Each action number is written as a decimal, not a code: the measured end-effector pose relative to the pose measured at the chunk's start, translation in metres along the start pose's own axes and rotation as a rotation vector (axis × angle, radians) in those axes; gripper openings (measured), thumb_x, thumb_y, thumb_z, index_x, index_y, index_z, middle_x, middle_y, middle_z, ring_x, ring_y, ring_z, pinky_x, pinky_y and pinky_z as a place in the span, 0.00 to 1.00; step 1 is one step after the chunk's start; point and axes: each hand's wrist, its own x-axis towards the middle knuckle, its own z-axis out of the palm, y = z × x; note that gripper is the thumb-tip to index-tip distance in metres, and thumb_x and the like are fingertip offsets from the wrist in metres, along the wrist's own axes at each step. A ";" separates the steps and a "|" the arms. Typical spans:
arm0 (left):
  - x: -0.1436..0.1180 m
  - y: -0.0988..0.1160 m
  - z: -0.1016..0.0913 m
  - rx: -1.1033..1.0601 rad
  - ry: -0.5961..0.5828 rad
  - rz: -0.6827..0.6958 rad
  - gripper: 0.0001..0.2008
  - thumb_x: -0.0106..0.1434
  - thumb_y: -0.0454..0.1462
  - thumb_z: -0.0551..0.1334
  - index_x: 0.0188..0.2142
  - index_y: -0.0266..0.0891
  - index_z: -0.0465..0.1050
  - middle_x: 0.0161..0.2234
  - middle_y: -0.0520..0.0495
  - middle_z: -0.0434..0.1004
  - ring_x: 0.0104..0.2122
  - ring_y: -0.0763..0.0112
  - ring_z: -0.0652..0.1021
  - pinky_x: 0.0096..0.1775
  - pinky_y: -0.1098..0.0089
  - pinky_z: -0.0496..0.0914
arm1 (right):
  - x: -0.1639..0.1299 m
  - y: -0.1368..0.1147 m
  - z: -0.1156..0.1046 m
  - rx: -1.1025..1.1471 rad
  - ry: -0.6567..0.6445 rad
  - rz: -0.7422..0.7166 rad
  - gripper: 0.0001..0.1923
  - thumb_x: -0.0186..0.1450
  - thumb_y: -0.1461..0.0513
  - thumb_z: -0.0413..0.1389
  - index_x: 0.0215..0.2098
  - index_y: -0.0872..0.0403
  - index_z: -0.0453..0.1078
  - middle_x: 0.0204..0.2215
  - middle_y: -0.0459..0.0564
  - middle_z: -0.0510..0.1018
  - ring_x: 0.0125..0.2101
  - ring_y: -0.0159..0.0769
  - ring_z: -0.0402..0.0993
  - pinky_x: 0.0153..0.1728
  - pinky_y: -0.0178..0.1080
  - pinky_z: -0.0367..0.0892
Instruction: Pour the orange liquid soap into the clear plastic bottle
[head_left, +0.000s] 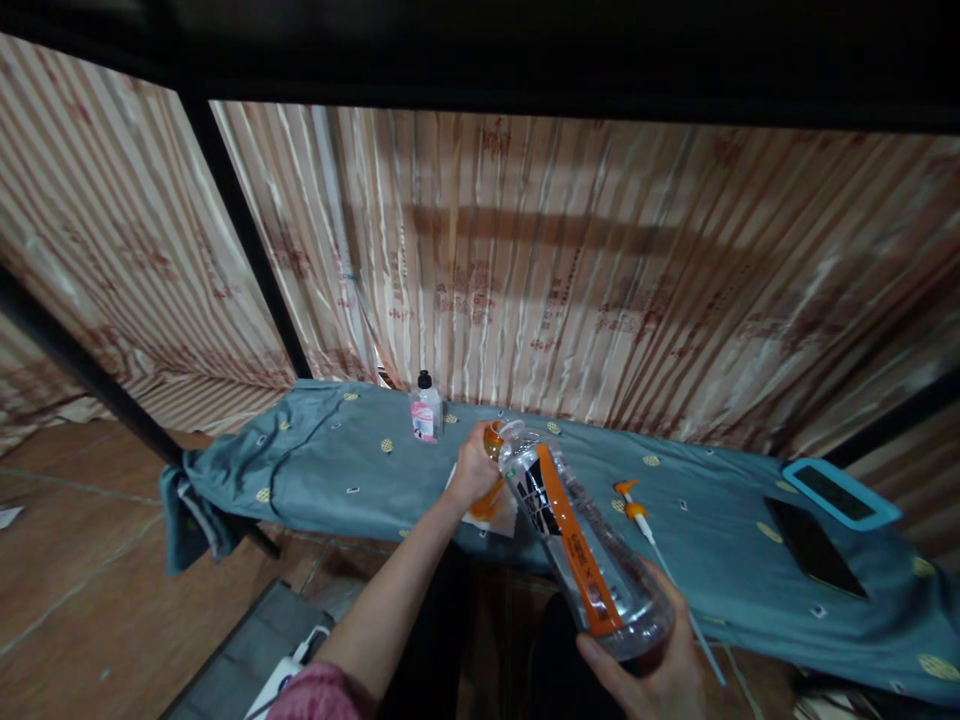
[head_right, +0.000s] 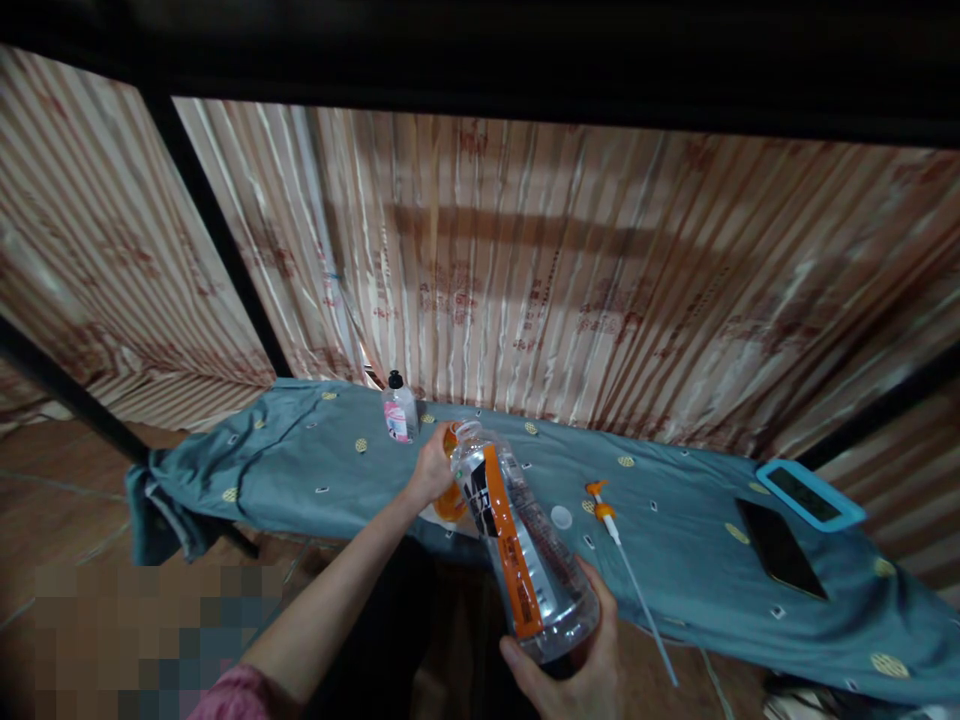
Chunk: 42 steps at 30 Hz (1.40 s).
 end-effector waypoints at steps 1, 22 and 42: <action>0.000 0.001 0.000 0.001 -0.005 0.000 0.23 0.55 0.32 0.73 0.49 0.41 0.72 0.48 0.43 0.86 0.46 0.59 0.85 0.50 0.63 0.78 | 0.000 0.002 0.000 -0.007 -0.004 -0.009 0.48 0.44 0.47 0.67 0.58 0.58 0.62 0.54 0.62 0.75 0.55 0.55 0.72 0.62 0.54 0.61; 0.002 0.002 0.000 0.074 -0.007 0.010 0.21 0.57 0.33 0.72 0.50 0.38 0.72 0.47 0.40 0.86 0.45 0.57 0.85 0.50 0.62 0.77 | -0.001 0.006 0.002 0.070 -0.041 0.030 0.49 0.44 0.48 0.70 0.60 0.54 0.60 0.58 0.61 0.71 0.59 0.57 0.69 0.64 0.57 0.59; 0.002 0.002 0.000 0.066 0.022 0.011 0.23 0.53 0.33 0.73 0.49 0.39 0.73 0.45 0.41 0.86 0.46 0.54 0.85 0.50 0.59 0.77 | -0.002 0.005 0.002 0.060 -0.050 -0.027 0.48 0.46 0.49 0.71 0.60 0.54 0.60 0.55 0.59 0.74 0.52 0.50 0.75 0.56 0.50 0.68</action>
